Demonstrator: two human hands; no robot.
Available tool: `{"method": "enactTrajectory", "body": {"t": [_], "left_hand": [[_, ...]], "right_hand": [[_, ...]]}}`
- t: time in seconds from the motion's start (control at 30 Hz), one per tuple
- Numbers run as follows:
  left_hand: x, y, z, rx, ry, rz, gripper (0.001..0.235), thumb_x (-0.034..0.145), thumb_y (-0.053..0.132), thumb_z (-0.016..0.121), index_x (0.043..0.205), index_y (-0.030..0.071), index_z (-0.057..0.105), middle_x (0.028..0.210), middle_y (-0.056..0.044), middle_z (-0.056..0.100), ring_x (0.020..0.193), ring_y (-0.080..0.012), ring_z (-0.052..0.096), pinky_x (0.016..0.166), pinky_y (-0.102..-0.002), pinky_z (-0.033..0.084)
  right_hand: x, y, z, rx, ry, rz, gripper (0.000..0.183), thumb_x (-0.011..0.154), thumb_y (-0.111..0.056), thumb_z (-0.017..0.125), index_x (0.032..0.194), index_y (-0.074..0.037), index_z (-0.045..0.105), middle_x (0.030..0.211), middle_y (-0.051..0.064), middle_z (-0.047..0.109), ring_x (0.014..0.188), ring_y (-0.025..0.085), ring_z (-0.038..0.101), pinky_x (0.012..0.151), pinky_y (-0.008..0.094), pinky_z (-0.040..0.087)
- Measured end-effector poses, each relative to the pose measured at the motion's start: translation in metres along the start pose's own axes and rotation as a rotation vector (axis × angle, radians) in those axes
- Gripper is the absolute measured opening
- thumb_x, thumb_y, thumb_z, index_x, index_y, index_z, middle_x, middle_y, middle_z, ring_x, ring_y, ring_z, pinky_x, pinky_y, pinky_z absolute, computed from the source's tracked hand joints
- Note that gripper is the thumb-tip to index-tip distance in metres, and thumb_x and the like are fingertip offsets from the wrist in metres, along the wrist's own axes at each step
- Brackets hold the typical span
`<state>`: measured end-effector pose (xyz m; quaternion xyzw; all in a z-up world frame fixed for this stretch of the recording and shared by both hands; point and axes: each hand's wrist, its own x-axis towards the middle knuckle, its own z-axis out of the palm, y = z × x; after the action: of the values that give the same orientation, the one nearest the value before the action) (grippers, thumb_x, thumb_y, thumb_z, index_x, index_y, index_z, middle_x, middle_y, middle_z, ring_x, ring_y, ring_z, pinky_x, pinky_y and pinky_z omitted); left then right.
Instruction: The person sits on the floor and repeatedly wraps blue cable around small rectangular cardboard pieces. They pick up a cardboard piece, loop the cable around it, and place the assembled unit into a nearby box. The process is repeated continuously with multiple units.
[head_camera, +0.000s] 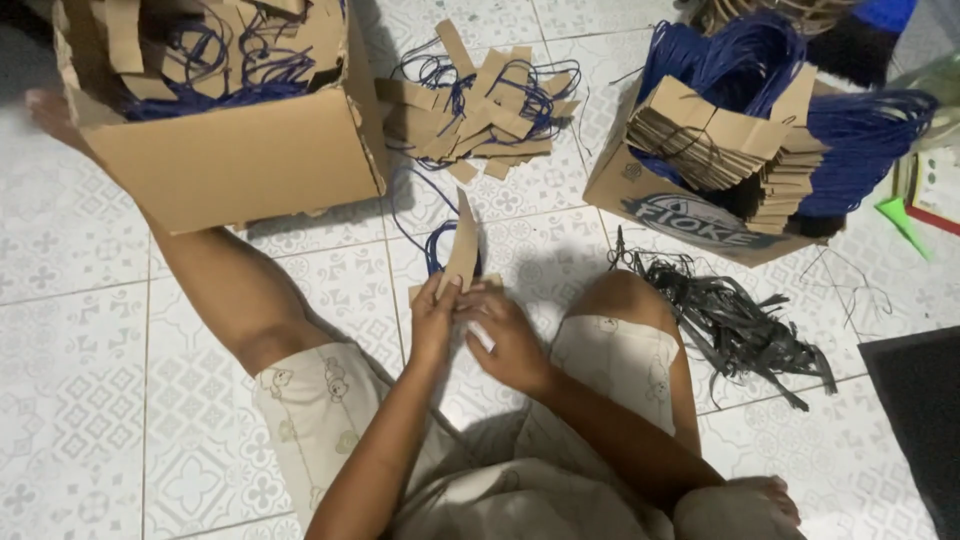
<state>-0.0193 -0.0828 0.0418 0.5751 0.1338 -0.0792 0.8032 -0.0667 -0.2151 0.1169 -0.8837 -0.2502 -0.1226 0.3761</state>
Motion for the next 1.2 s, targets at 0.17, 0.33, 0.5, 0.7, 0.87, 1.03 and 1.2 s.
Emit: {"method": "enactTrajectory", "body": {"t": [0.17,0.33,0.5,0.7,0.87,1.03,1.2], "left_hand": [[-0.023,0.036,0.000,-0.176,-0.097,-0.026,0.025,0.101,0.016,0.063,0.122,0.003,0.063,0.104,-0.024,0.073,0.094,-0.0368,0.076,0.086,-0.041,0.063],[-0.035,0.042,-0.003,-0.094,-0.208,-0.012,0.048,0.097,0.017,0.067,0.140,-0.001,0.055,0.127,-0.018,0.060,0.076,-0.0317,0.077,0.072,-0.038,0.066],[-0.039,0.020,-0.014,-0.073,-0.231,0.007,0.041,0.097,0.010,0.066,0.135,0.002,0.053,0.120,-0.022,0.060,0.078,-0.0381,0.076,0.069,-0.036,0.066],[-0.059,0.021,-0.006,-0.018,-0.204,-0.022,0.039,0.097,0.015,0.067,0.130,0.007,0.048,0.108,-0.021,0.072,0.089,-0.0323,0.076,0.078,-0.036,0.065],[-0.045,0.020,-0.009,0.039,-0.180,0.009,0.029,0.094,0.027,0.075,0.117,0.015,0.063,0.106,-0.009,0.072,0.092,-0.0220,0.073,0.077,-0.034,0.063],[-0.033,0.073,-0.012,-0.296,-0.237,0.033,0.057,0.098,0.034,0.062,0.144,0.005,0.047,0.124,-0.011,0.062,0.113,-0.0263,0.066,0.104,-0.046,0.055],[0.009,0.035,-0.052,-0.448,-0.335,0.038,0.046,0.104,0.024,0.056,0.144,0.002,0.050,0.096,-0.002,0.057,0.097,-0.0258,0.074,0.091,-0.043,0.064]], "right_hand": [[0.024,-0.020,-0.006,0.757,0.303,0.646,0.044,0.097,-0.030,0.070,0.124,-0.001,0.052,0.116,0.021,0.062,0.107,0.035,0.066,0.094,0.049,0.053],[0.027,-0.023,-0.009,1.149,0.206,0.811,0.055,0.095,-0.029,0.071,0.136,0.000,0.050,0.118,0.013,0.059,0.104,0.024,0.061,0.086,0.035,0.052],[0.024,-0.004,0.001,0.961,0.312,0.938,0.037,0.082,-0.026,0.088,0.105,-0.002,0.071,0.091,0.008,0.066,0.085,0.020,0.062,0.079,0.037,0.052],[0.015,0.051,0.011,1.056,0.550,0.980,0.032,0.080,-0.015,0.088,0.103,-0.003,0.069,0.091,0.007,0.059,0.086,0.019,0.063,0.083,0.033,0.055],[0.015,0.059,0.004,1.035,0.387,0.976,0.036,0.086,-0.023,0.084,0.110,-0.003,0.067,0.090,0.006,0.055,0.084,0.017,0.057,0.079,0.032,0.050],[0.022,0.050,-0.008,0.972,0.218,0.934,0.037,0.096,-0.035,0.076,0.111,-0.002,0.068,0.085,0.007,0.058,0.079,0.017,0.060,0.076,0.032,0.053],[0.024,0.061,-0.022,0.497,-0.026,0.599,0.025,0.107,-0.016,0.058,0.117,0.006,0.066,0.094,0.019,0.060,0.092,0.028,0.067,0.085,0.032,0.055]]}}
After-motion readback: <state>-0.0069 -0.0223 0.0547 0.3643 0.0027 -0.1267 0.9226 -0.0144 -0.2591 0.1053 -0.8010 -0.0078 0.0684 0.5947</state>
